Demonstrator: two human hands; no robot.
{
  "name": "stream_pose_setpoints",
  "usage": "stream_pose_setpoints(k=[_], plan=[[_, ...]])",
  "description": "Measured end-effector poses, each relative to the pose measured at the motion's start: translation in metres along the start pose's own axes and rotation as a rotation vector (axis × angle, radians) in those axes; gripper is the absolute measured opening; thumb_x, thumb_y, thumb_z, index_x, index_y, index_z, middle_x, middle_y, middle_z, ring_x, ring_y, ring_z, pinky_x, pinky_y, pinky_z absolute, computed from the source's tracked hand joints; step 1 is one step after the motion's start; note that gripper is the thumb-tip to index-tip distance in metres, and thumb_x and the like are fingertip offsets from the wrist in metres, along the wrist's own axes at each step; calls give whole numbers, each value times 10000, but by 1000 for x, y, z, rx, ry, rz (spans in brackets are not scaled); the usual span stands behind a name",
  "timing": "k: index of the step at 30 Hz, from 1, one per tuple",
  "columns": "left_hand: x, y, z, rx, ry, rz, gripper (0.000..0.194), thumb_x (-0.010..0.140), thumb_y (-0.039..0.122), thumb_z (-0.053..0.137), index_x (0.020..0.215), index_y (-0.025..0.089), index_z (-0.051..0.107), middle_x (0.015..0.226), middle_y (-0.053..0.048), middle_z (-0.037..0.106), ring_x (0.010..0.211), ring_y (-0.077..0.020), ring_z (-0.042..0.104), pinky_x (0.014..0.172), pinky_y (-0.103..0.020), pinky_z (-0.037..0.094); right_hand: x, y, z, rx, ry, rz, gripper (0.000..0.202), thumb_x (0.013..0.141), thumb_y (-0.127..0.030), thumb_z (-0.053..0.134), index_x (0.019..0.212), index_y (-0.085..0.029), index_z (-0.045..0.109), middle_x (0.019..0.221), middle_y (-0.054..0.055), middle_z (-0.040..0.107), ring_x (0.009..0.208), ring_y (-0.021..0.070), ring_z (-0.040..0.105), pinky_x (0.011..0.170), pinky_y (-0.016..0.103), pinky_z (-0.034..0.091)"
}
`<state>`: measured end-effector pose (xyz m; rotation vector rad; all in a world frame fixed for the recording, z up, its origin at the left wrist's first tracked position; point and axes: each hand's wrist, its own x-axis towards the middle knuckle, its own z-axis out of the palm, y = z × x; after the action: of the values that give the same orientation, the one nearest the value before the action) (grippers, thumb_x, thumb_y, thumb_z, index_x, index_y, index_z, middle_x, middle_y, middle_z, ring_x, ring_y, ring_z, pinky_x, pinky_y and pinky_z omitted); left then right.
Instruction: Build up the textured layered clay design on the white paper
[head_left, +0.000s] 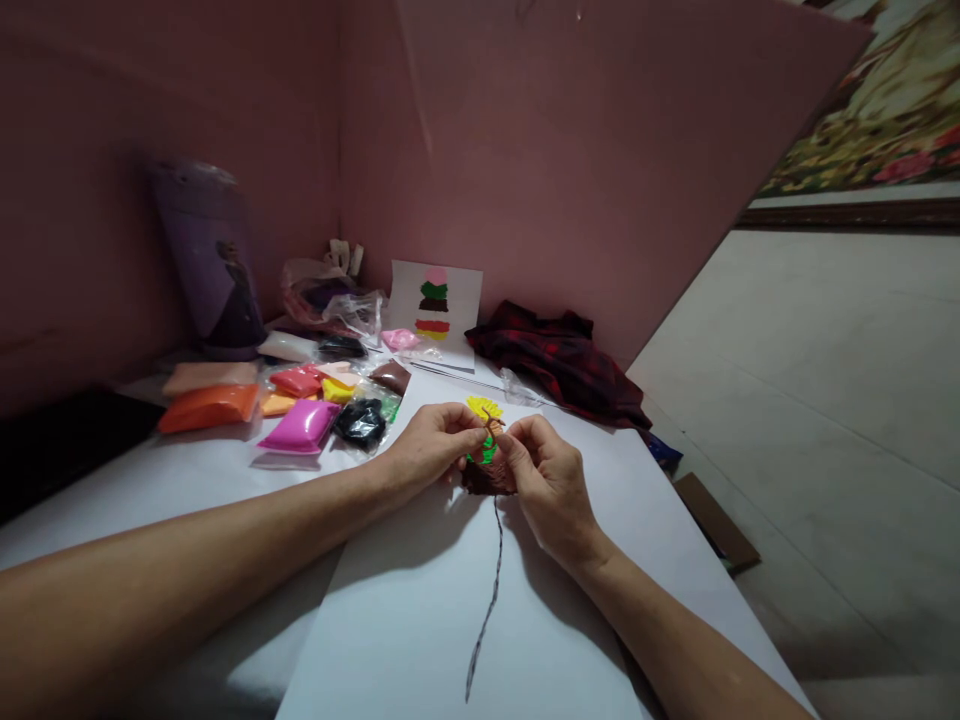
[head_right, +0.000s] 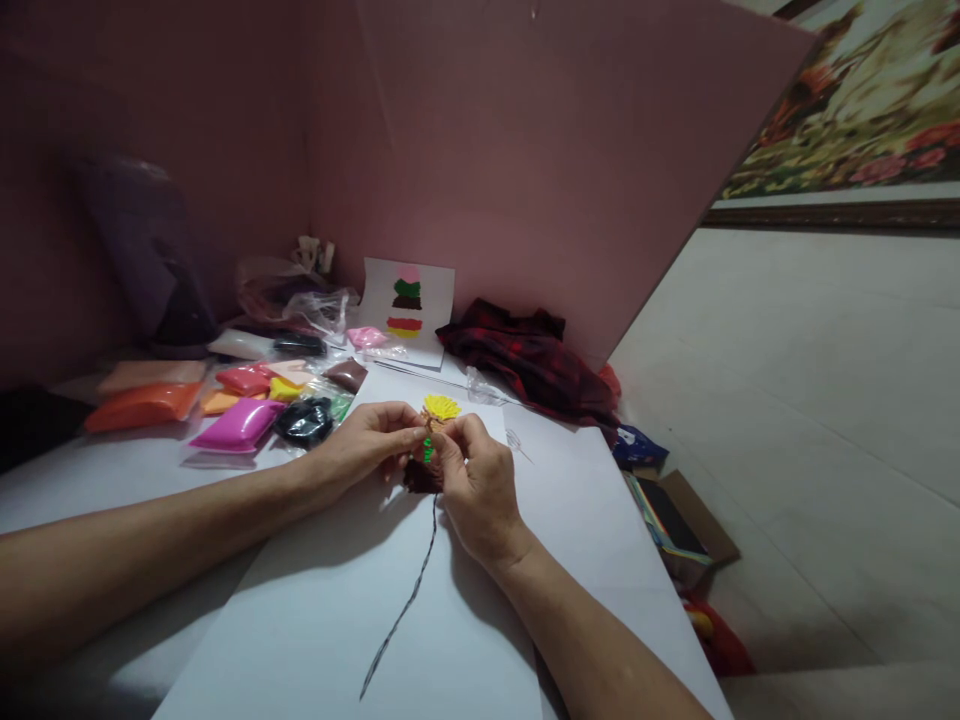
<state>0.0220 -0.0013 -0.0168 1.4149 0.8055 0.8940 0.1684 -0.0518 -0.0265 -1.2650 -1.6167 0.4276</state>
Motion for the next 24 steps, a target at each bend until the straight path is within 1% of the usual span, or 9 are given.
stream_pose_setpoints(k=[9, 15, 24], plan=[[2, -2, 0, 12, -7, 7, 178, 708, 286, 622, 733, 123, 554, 532, 49, 508, 382, -48, 425, 368, -173, 336, -1, 0, 1, 68, -21, 8, 200, 881, -346, 504, 742, -202, 502, 607, -30, 531, 523, 108, 487, 502, 215, 393], [1, -1, 0, 11, -7, -2, 169, 713, 280, 616, 729, 124, 553, 517, 49, 502, 370, -47, 413, 370, -175, 329, -1, -1, 1, 82, -9, 15, 195, 868, -359, 522, 765, -194, 510, 630, -20, 554, 540, 113, 516, 513, 221, 412], [1, -1, 0, 9, -17, -5, 178, 706, 284, 617, 720, 123, 543, 504, 54, 493, 379, -51, 421, 371, -170, 332, -2, 1, 2, 103, -14, -1, 169, 855, -327, 536, 761, -189, 508, 629, -28, 533, 525, 99, 484, 501, 217, 393]])
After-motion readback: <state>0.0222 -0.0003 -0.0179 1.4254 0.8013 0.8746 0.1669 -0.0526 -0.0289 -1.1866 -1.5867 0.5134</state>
